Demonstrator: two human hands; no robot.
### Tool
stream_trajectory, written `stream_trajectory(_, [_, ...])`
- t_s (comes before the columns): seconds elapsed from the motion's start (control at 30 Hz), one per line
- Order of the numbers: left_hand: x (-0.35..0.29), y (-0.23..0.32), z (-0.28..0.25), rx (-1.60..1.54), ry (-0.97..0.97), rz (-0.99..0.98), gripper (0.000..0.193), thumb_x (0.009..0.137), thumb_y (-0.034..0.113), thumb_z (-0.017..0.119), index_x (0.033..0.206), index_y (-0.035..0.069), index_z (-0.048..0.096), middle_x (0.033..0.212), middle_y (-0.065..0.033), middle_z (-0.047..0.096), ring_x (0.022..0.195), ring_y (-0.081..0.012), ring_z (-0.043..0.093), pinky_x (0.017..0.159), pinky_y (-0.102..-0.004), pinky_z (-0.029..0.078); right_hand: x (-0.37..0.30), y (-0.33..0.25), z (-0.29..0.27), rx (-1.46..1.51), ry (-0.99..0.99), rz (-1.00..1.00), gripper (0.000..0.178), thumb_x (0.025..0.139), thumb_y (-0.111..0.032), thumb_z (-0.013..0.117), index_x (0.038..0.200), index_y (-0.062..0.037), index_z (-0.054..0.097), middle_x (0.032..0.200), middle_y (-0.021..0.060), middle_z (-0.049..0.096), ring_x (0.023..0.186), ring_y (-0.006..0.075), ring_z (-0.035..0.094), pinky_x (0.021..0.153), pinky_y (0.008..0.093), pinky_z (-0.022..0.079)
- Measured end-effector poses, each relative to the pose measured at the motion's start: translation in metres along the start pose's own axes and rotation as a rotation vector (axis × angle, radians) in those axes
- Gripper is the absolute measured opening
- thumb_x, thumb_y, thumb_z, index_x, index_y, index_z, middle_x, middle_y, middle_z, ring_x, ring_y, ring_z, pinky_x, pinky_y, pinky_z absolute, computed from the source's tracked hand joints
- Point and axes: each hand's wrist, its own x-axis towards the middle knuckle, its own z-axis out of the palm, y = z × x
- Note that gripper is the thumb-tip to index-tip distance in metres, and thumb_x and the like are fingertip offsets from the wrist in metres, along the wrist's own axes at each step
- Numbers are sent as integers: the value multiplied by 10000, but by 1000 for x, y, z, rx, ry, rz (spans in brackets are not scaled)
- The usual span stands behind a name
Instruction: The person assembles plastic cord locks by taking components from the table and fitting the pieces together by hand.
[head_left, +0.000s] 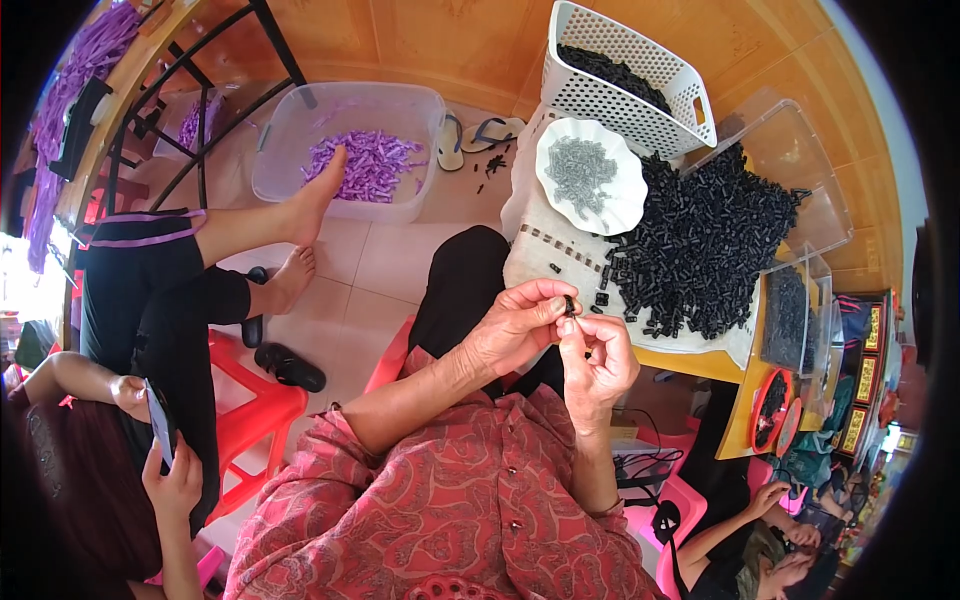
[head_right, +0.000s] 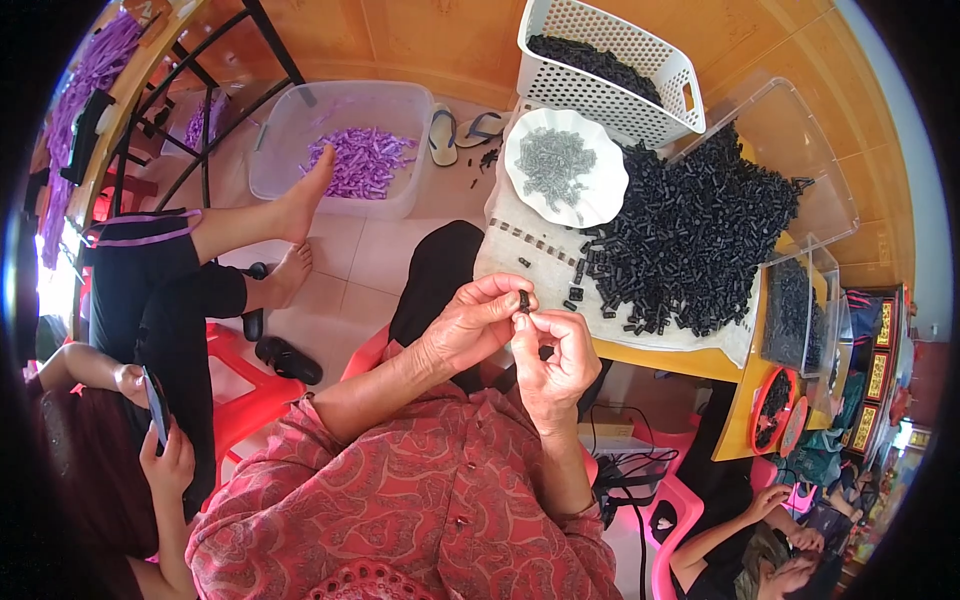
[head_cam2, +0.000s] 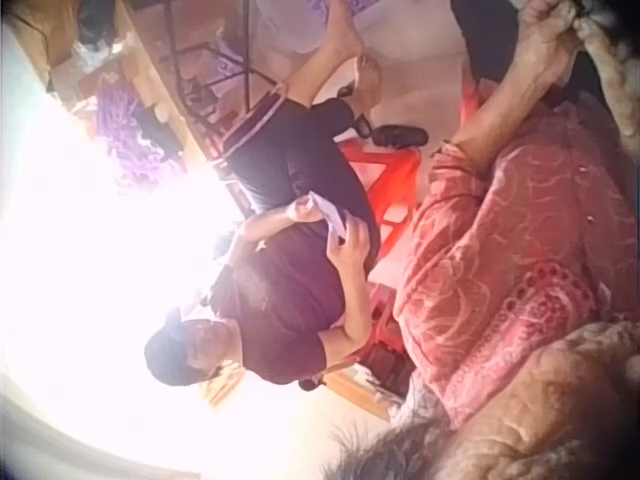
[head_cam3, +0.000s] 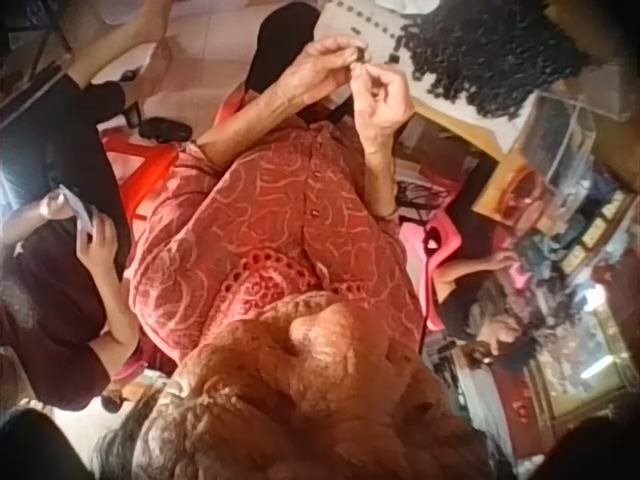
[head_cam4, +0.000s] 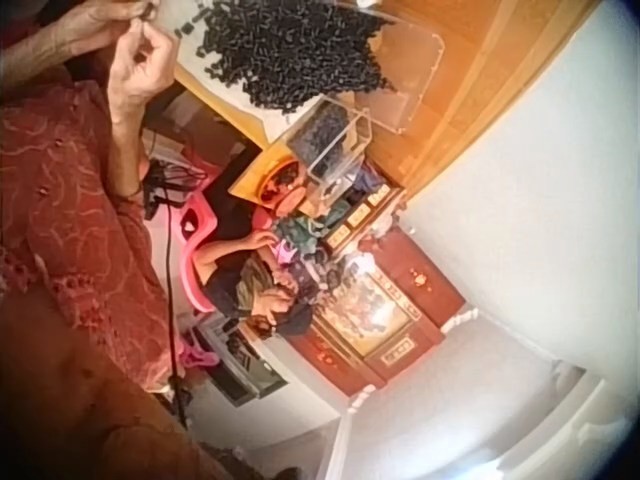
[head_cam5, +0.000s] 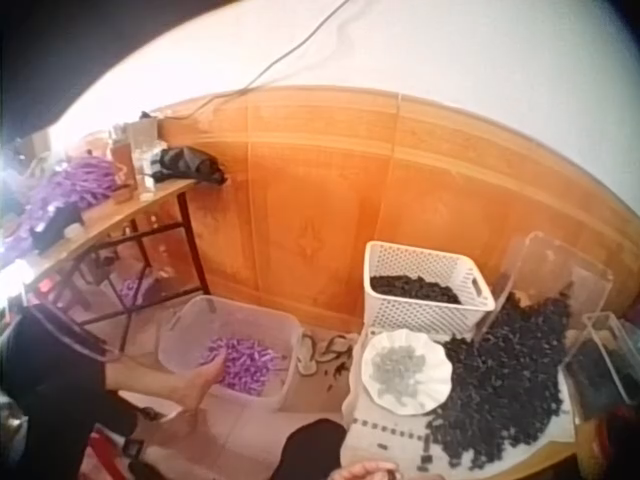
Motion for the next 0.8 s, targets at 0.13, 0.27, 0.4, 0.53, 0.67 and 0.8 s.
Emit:
stream_trajectory(0.13, [0,0,2,12,5,7,199,932,60,596,1125,25,631,1011,-83,636,966,-165,594,904,-311,484,0,2,2,6,15,-24,150,794,57,721,875,19,601,857,89,626,652,77,569,568,203,480])
stream_trajectory(0.27, [0,1,2,20,1,15,209,932,60,596,1135,28,632,1020,-89,634,974,-171,593,911,-321,484,1,2,2,-2,24,-23,145,794,49,723,871,17,605,847,89,631,645,80,569,567,209,481])
stream_trajectory(0.4, [0,0,0,31,11,10,216,934,61,593,1143,30,632,1028,-89,633,980,-173,590,915,-325,483,2,3,2,-18,26,-25,146,793,44,726,870,16,605,844,89,632,644,86,575,572,215,485])
stream_trajectory(0.53, [0,-1,-2,52,26,14,216,935,64,592,1144,32,635,1029,-85,635,978,-171,590,914,-324,483,1,5,3,-28,34,-46,146,793,43,726,869,14,605,840,88,632,645,91,581,575,218,487])
stream_trajectory(0.67, [0,0,-1,75,28,18,215,934,66,596,1142,30,638,1029,-86,639,978,-170,591,911,-326,486,2,6,3,-57,36,-65,152,785,46,726,867,9,603,831,91,633,635,99,586,569,223,488])
stream_trajectory(0.8, [0,-3,-5,89,45,26,214,935,68,596,1141,31,641,1026,-84,643,976,-171,595,903,-328,491,3,6,3,-95,37,-88,158,777,46,729,860,2,601,815,91,633,614,109,586,557,230,488])
